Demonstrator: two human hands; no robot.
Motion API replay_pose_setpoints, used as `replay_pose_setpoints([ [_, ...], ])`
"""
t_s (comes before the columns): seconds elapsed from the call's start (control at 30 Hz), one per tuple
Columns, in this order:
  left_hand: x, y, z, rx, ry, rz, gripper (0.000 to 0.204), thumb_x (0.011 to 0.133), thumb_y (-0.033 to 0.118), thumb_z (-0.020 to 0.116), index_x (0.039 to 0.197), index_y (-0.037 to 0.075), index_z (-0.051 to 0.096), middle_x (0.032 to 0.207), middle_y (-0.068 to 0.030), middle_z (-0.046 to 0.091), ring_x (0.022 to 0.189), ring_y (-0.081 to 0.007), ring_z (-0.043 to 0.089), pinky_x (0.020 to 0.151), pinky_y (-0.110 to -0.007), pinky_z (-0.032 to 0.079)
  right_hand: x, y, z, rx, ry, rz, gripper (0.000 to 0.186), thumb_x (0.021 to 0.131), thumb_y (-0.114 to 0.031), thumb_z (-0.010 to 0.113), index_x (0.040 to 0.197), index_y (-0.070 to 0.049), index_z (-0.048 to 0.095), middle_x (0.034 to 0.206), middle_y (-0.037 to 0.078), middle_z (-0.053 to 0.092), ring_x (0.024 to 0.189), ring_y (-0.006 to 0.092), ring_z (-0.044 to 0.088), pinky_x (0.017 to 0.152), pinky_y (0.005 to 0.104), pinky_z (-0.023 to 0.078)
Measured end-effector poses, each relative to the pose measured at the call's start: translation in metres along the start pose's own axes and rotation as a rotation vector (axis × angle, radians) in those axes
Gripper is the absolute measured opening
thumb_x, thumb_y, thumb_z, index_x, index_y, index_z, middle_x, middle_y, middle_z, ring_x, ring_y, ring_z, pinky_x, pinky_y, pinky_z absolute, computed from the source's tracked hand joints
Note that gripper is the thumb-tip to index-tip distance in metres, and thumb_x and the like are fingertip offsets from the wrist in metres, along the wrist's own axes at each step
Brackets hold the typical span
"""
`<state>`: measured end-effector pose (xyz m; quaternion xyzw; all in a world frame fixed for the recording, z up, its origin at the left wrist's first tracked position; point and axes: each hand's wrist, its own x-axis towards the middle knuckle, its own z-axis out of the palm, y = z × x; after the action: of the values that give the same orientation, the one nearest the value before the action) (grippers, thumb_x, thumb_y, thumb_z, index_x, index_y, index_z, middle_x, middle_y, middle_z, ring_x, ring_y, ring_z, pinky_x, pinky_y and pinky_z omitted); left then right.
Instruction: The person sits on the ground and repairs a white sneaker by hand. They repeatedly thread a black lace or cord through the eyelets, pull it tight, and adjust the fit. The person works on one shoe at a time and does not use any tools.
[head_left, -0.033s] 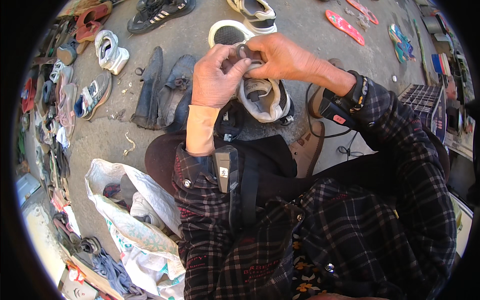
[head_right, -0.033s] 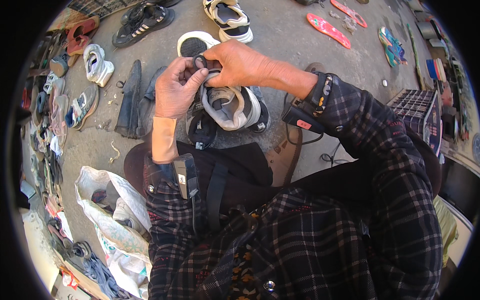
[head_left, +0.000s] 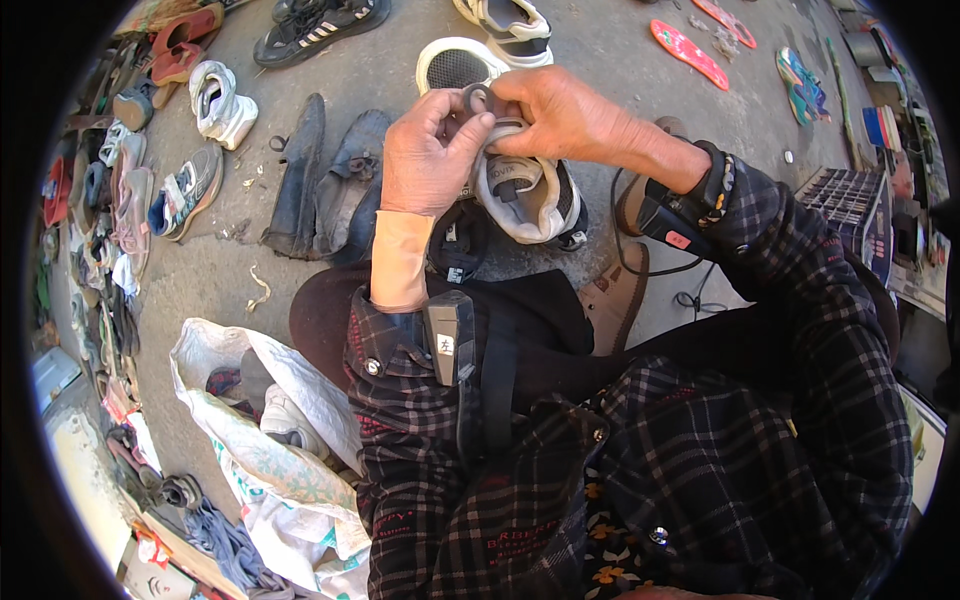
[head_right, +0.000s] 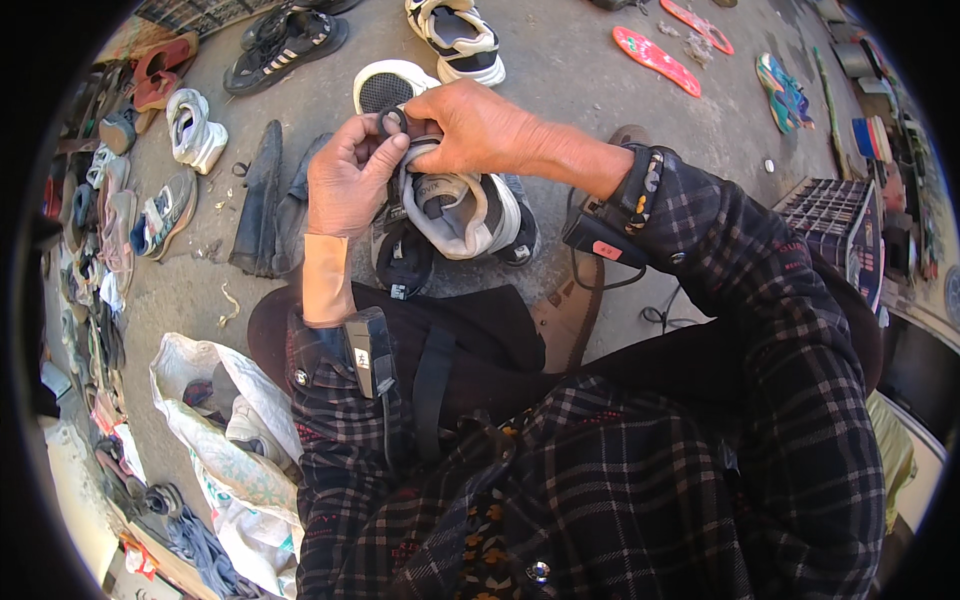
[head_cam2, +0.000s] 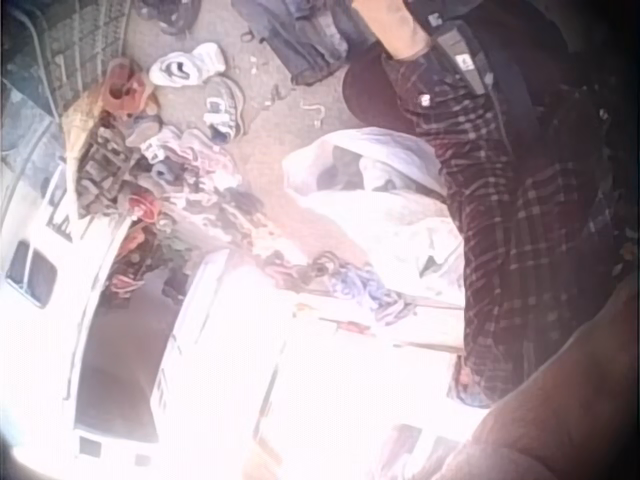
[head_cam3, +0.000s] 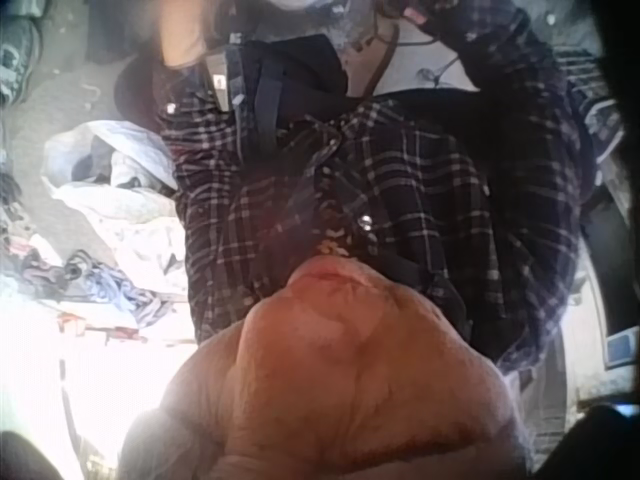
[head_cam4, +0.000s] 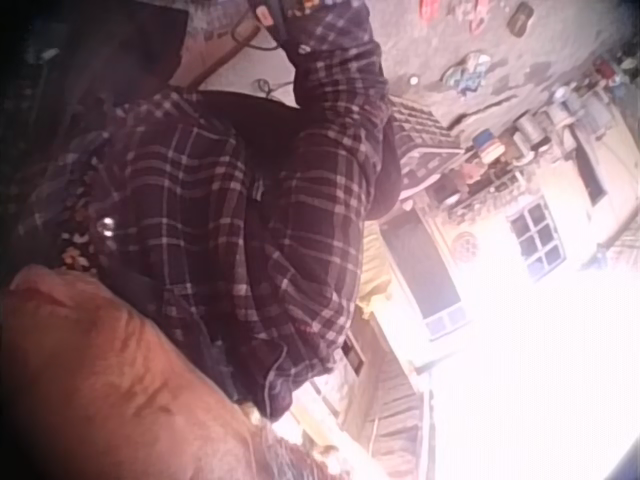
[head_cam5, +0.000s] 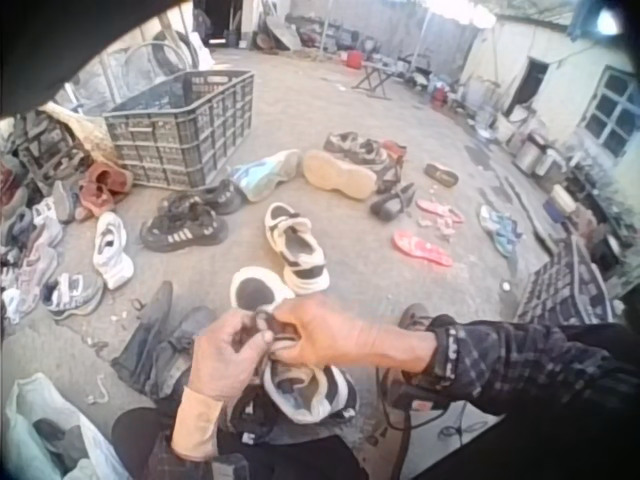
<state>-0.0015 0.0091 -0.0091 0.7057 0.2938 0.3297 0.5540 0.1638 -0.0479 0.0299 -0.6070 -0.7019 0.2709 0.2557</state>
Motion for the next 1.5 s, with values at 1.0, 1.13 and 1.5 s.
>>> replay_pose_setpoints([
  [1.0,-0.008,0.024,-0.01,-0.478,0.103,-0.09,0.01,0.077,0.001,0.066,0.086,0.0,0.061,0.081,-0.0001,0.059,0.07,-0.005,0.051,0.064,-0.018,0.042,0.005,-0.014,-0.012,-0.227,0.502,-0.402,0.028,0.059,-0.007,0.074,0.078,-0.006,0.053,0.072,0.006,0.055,0.064,0.0228,0.058,0.055,0.0316,0.047],
  [1.13,-0.008,0.025,-0.011,-0.441,0.097,-0.013,0.009,0.076,0.0,0.067,0.083,0.0,0.061,0.08,0.0008,0.058,0.068,-0.0045,0.049,0.061,-0.018,0.041,0.004,-0.018,-0.013,-0.197,0.495,-0.369,0.027,0.059,-0.008,0.074,0.077,-0.006,0.054,0.068,0.006,0.054,0.063,0.022,0.058,0.054,0.0312,0.046],
  [1.5,-0.005,0.016,-0.004,-0.307,0.099,-0.057,0.016,0.075,0.003,0.069,0.088,0.0,0.06,0.073,0.003,0.058,0.064,-0.0016,0.049,0.059,-0.016,0.043,-0.004,-0.013,-0.002,0.019,0.39,0.01,0.022,0.066,-0.011,0.071,0.079,-0.004,0.055,0.066,0.006,0.055,0.059,0.0148,0.055,0.053,0.0285,0.045],
])
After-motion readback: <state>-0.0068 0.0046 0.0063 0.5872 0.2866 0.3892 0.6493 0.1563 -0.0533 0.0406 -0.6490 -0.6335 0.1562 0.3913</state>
